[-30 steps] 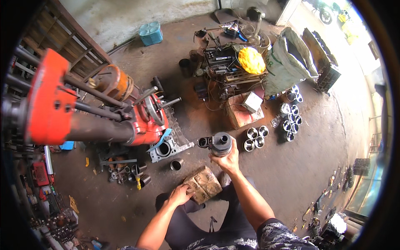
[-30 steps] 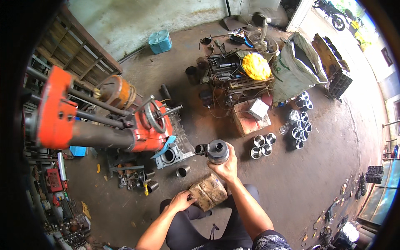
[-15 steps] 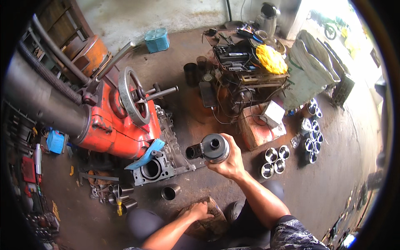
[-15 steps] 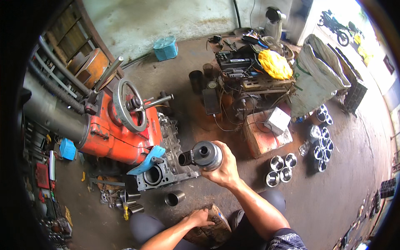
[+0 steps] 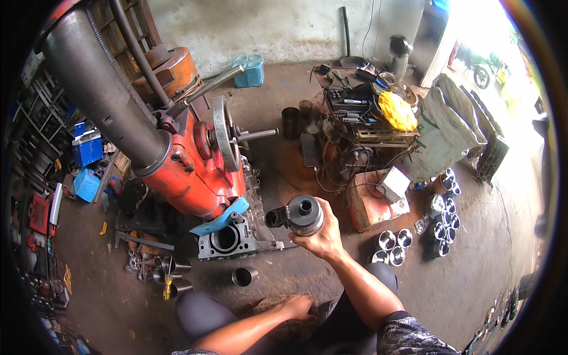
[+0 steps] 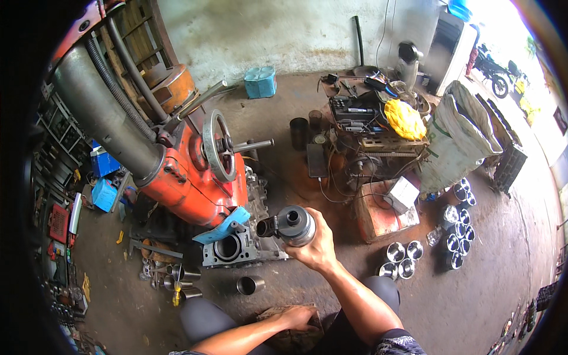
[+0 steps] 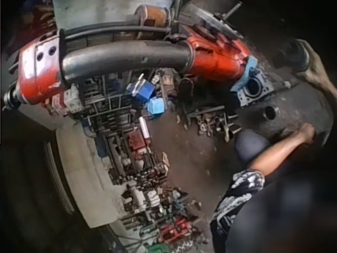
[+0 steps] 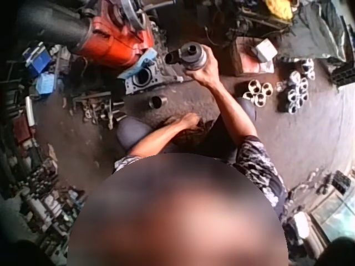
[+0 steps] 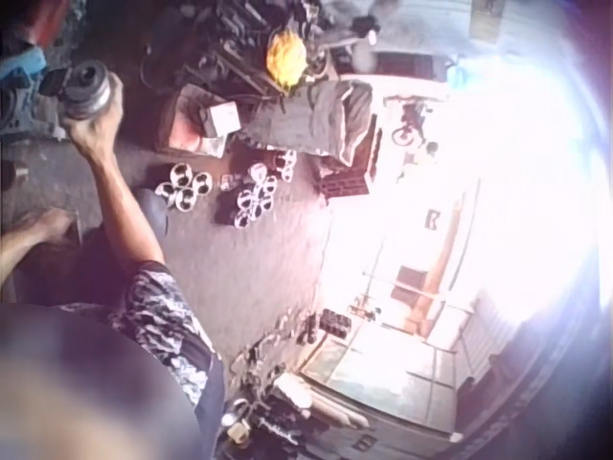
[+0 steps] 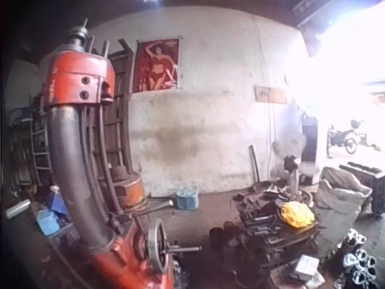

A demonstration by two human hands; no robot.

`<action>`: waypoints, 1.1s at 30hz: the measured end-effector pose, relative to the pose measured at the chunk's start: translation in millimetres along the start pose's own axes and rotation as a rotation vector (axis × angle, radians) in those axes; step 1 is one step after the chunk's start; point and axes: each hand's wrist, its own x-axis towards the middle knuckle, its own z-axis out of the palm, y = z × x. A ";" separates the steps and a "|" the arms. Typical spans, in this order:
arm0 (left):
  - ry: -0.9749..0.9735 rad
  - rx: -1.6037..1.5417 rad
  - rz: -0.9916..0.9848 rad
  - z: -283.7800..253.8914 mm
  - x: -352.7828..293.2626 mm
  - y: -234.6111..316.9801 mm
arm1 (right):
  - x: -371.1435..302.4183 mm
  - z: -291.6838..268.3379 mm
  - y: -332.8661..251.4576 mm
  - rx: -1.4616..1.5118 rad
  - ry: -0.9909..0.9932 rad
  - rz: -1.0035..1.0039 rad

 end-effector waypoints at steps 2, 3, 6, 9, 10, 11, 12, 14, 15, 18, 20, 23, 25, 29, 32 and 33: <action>0.030 -0.016 0.035 -5.6 1.9 6.2 | 1.4 2.7 0.7 -0.043 0.019 -0.038; 0.027 -0.053 0.037 -10.2 3.1 9.2 | 3.3 4.5 0.6 -0.062 0.031 -0.060; 0.026 -0.145 0.054 -19.8 3.2 20.0 | 3.7 11.3 -1.3 -0.012 0.026 -0.027; 0.166 -0.216 0.147 -27.3 2.3 25.9 | 2.3 18.8 -5.3 -0.021 0.047 -0.047; 0.196 -0.209 0.173 -29.9 2.2 26.4 | 2.9 20.7 -6.3 -0.021 0.039 -0.032; 0.224 -0.194 0.192 -32.2 1.9 26.8 | 3.2 22.4 -7.0 -0.023 0.030 -0.035; 0.250 -0.206 0.213 -35.1 1.6 26.8 | 3.0 24.1 -7.4 -0.025 0.019 -0.037; 0.284 -0.207 0.234 -42.6 0.5 26.5 | 2.9 27.3 -7.2 -0.025 0.013 -0.011; 0.301 -0.208 0.246 -47.5 -0.3 26.4 | 3.5 28.6 -6.8 -0.028 0.010 0.003; 0.326 -0.213 0.263 -65.1 -3.8 26.5 | 5.2 31.2 -4.3 -0.025 0.016 0.005; 0.391 -0.236 0.285 -76.3 -7.3 27.0 | 7.0 32.6 -2.5 -0.028 0.018 0.022; 0.468 -0.276 0.251 -89.2 -9.8 27.2 | 10.6 32.3 0.3 -0.061 0.030 0.055; 0.494 -0.300 0.234 -94.0 -10.0 26.6 | 13.1 30.7 2.5 -0.050 0.044 0.041; 0.480 -0.337 0.201 -97.1 -8.5 22.6 | 19.1 29.2 7.2 -0.007 0.089 0.060; 0.476 -0.335 0.216 -96.5 -6.0 19.2 | 26.2 29.2 10.5 0.034 0.120 0.073; 0.458 -0.341 0.213 -95.5 -5.5 18.3 | 27.8 27.8 11.6 0.010 0.122 0.062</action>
